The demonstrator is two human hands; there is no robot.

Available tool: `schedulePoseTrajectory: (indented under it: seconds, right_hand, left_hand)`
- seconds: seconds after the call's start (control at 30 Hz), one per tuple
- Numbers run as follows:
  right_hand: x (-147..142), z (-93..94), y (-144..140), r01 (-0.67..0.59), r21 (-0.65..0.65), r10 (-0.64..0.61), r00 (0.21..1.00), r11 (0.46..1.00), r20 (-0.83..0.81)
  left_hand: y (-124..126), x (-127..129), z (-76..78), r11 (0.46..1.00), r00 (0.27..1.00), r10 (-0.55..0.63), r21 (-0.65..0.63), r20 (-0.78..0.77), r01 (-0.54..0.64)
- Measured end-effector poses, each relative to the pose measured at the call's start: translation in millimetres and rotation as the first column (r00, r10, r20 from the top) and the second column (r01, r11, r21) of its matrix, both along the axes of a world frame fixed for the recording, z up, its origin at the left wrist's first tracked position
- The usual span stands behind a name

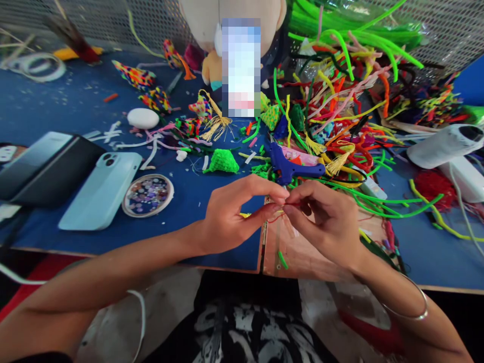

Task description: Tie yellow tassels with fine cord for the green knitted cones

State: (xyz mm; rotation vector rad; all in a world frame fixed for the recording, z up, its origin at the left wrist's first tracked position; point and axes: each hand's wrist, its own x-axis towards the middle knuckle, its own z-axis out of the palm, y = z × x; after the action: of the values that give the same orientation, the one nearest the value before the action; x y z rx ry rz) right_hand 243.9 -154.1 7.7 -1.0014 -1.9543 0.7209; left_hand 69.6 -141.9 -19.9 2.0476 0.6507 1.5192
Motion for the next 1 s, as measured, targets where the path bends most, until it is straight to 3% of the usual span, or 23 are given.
schedulePoseTrajectory:
  seconds: [0.5, 1.0]
  right_hand:
    - [0.0, -0.7, 0.1, 0.018, 0.053, -0.02, 0.999, 0.998, 0.044]
    - [-2.5, 0.2, -2.8, 0.046, 0.342, -0.115, 0.976, 0.939, 0.186]
  left_hand:
    - [-1.7, 0.6, -0.5, 1.0, 1.0, -0.013, -0.024, -0.019, 0.012]
    - [-1.6, 1.1, -3.5, 1.0, 1.0, -0.014, -0.027, -0.003, 0.014]
